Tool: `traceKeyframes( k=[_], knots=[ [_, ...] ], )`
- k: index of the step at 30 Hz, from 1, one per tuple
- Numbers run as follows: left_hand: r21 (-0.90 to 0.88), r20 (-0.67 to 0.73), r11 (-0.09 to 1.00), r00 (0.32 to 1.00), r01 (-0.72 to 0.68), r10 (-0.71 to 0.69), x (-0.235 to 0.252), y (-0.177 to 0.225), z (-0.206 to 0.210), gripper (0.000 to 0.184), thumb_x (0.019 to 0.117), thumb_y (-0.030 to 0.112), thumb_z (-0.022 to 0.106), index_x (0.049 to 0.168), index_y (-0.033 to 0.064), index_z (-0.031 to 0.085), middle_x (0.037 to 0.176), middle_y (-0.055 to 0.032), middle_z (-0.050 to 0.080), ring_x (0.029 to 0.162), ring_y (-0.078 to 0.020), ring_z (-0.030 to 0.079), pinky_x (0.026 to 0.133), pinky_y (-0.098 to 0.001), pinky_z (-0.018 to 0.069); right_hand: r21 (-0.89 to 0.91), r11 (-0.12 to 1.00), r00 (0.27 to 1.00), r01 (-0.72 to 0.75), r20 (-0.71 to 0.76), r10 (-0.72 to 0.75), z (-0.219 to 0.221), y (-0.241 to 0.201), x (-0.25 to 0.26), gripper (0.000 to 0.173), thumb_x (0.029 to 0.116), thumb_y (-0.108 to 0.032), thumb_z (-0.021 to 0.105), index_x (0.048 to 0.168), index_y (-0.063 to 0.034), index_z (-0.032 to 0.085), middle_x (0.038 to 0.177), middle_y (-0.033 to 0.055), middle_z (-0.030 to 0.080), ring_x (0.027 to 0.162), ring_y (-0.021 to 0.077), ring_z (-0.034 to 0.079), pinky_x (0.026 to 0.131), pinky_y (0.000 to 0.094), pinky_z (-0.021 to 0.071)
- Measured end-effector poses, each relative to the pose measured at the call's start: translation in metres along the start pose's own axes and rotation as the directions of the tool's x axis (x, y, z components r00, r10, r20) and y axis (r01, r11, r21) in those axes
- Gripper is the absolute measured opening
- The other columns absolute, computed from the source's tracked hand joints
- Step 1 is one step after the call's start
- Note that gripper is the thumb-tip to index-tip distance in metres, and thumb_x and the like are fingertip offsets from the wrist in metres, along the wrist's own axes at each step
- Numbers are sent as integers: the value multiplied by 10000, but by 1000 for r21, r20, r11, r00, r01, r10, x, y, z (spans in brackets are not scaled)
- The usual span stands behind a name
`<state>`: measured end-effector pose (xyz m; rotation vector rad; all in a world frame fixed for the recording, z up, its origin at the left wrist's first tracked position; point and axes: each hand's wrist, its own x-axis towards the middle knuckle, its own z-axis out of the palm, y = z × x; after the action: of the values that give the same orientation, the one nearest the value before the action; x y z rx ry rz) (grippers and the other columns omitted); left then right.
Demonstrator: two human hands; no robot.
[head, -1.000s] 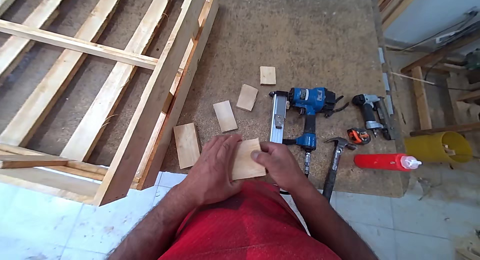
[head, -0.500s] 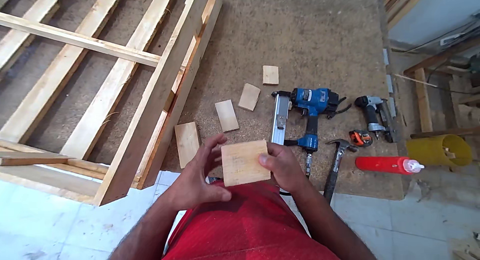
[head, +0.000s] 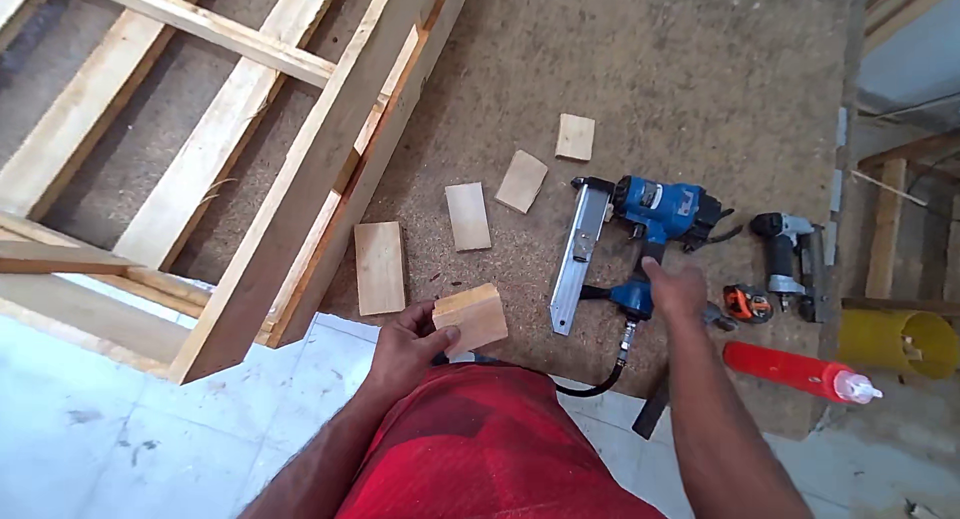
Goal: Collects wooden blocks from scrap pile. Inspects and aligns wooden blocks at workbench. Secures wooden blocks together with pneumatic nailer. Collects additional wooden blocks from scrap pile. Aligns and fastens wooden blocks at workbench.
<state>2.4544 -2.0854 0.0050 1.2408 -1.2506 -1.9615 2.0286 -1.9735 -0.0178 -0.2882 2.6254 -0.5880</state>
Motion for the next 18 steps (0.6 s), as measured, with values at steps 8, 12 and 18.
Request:
traceKeyframes(
  k=[8, 12, 18],
  knots=[
    [-202, -219, 924, 905, 324, -365, 2, -89, 2, 318, 910, 29, 750, 1211, -21, 659, 1003, -176, 740, 886, -282, 739, 821, -454, 639, 188, 971, 938, 145, 286, -196, 11, 3, 73, 385, 917, -235, 743, 1191, 3, 615, 921, 145, 726, 773, 272, 728, 727, 508, 628],
    [-290, -263, 893, 869, 343, -419, -8, -105, -6, 300, 915, 18, 741, 1200, -28, 659, 1018, -179, 737, 917, -284, 736, 851, -461, 630, -319, 906, 960, 277, 127, -249, -32, -55, -2, 589, 881, -425, 775, 1209, 23, 578, 1007, 304, 642, 933, 506, 631, 778, 760, 464],
    [-352, -265, 841, 818, 411, -510, -14, -112, -9, 283, 951, 87, 724, 1198, -28, 647, 1018, -177, 737, 894, -280, 744, 820, -449, 641, -374, 839, 905, 396, 312, -288, -21, -88, -80, 603, 930, -577, 684, 1229, -58, 625, 932, 186, 712, 838, 388, 700, 736, 671, 544]
  ],
)
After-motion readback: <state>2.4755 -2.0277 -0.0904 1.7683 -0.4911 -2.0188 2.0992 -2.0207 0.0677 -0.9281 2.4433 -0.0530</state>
